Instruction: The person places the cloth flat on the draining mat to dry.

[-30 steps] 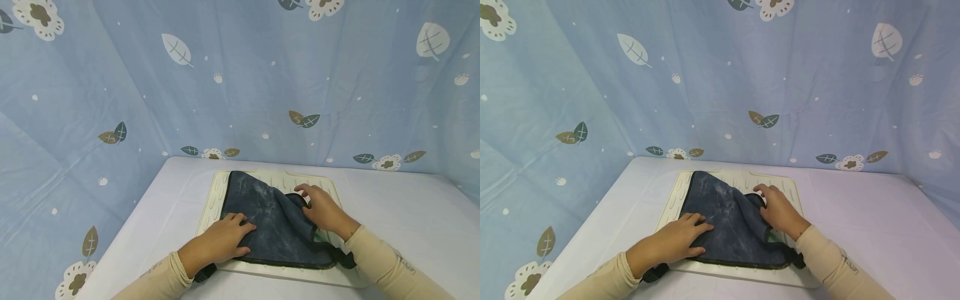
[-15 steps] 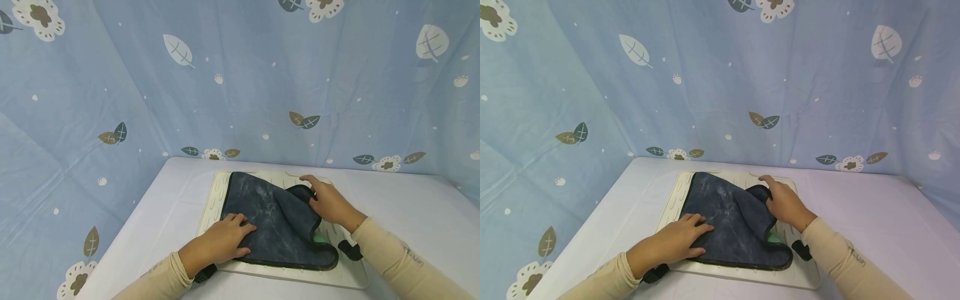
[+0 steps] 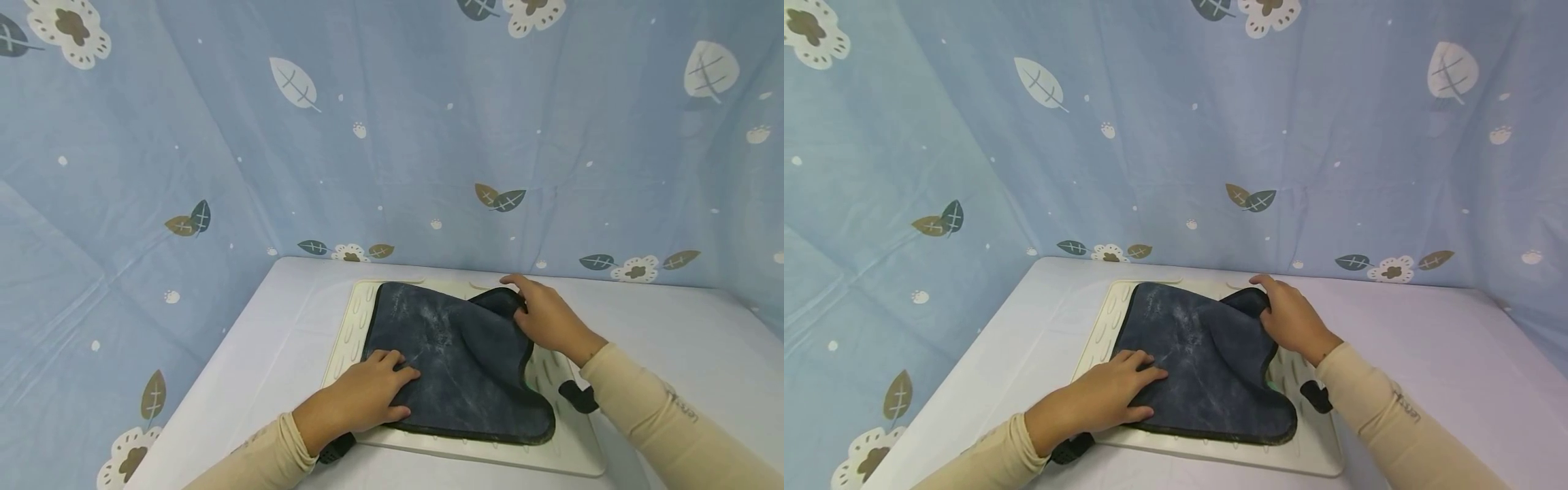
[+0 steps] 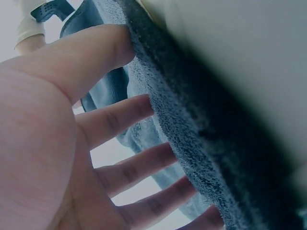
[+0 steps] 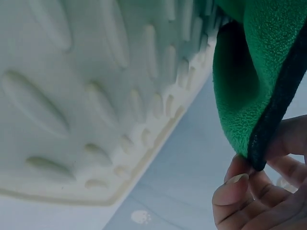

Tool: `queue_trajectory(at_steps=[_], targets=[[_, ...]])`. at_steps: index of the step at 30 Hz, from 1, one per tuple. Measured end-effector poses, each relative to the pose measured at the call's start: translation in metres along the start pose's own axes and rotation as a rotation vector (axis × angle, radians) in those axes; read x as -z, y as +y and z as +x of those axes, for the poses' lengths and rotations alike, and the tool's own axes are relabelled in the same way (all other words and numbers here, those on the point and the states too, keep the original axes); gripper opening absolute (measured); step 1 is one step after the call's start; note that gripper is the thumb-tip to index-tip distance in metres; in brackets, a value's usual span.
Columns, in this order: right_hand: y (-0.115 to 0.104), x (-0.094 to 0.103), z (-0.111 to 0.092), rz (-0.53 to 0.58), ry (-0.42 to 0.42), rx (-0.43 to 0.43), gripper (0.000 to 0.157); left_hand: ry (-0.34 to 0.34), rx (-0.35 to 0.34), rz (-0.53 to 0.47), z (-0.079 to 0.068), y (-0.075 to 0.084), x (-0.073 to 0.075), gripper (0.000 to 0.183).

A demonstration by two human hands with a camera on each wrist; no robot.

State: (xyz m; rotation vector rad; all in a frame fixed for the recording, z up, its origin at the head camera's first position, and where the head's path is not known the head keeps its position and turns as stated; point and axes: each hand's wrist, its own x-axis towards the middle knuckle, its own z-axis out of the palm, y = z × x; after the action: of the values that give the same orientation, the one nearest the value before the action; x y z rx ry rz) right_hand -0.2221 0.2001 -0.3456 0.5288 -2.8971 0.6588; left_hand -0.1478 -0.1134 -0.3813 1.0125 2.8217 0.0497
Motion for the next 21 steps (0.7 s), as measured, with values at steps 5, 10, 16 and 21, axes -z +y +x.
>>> queue_trajectory(at_steps=[5,10,16,21], targets=[[0.006,0.003,0.004,-0.004,0.014,-0.026,0.054,0.005,-0.001,-0.002,0.000,0.000,0.000,0.055],[0.013,0.005,0.006,-0.008,0.048,-0.035,0.051,0.003,-0.002,0.000,0.001,-0.001,0.000,0.055],[0.021,0.005,0.010,-0.022,0.072,-0.046,0.052,0.000,-0.001,0.006,0.001,-0.001,0.000,0.055],[0.026,0.001,0.013,-0.020,0.073,-0.057,0.054,-0.002,0.002,0.003,0.001,-0.001,0.000,0.055]])
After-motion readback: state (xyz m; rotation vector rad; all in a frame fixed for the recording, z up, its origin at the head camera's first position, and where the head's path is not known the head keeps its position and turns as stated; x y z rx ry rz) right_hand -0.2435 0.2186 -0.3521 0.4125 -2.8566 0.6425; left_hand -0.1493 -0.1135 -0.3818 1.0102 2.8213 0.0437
